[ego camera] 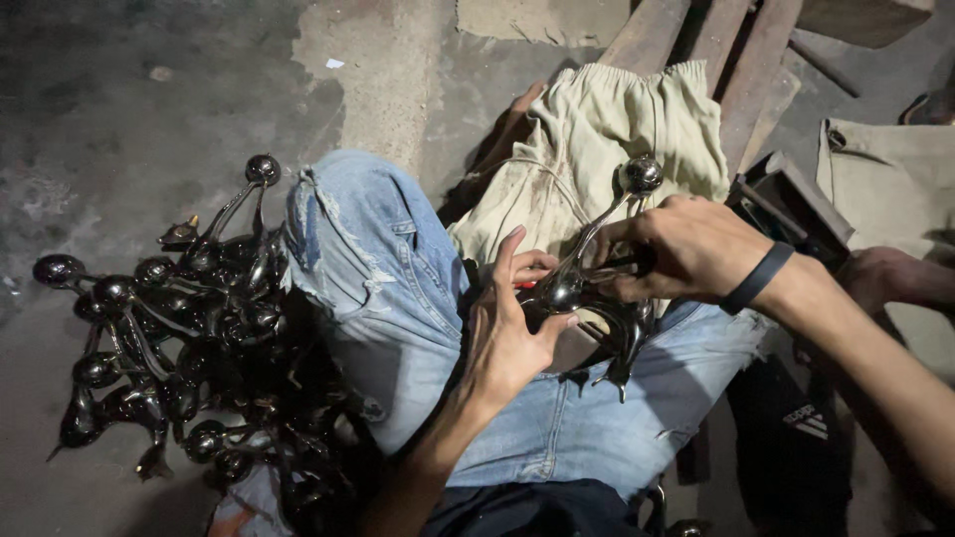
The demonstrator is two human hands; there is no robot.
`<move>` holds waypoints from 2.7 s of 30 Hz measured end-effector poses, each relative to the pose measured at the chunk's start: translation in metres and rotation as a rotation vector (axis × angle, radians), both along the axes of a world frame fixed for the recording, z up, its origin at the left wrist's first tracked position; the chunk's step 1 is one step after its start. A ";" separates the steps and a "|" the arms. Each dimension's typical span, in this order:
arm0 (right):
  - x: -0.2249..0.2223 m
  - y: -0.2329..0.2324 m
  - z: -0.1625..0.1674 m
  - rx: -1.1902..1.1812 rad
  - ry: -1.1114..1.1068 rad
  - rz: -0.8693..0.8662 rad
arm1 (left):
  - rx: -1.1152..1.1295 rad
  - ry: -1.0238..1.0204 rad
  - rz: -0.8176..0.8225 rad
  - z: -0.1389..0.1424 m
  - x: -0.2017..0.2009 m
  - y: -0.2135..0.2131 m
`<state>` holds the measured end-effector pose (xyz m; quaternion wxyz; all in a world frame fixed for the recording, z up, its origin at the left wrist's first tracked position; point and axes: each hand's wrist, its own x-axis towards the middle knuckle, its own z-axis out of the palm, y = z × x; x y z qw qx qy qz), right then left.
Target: The person sits on the floor and uses a small metal tool to rub and polish the surface of a dark metal decorative part. They rotate the part to access different areas and continue the rubbing motion throughout the clip.
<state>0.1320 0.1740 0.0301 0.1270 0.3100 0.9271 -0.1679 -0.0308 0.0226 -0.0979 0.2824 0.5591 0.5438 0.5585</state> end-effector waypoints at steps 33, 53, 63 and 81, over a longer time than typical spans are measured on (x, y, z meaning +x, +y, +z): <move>-0.097 -0.075 -0.013 0.287 -0.676 0.219 | 0.009 -0.271 -0.035 -0.016 -0.016 -0.002; -0.019 -0.099 0.005 0.338 -0.226 -0.006 | -0.008 -0.119 -0.035 0.001 -0.011 -0.002; -0.020 -0.128 -0.010 0.536 0.111 -0.224 | -0.013 0.008 -0.009 0.002 -0.010 -0.001; 0.004 -0.098 -0.009 0.309 0.069 -0.192 | -0.012 0.071 -0.017 -0.005 -0.011 0.002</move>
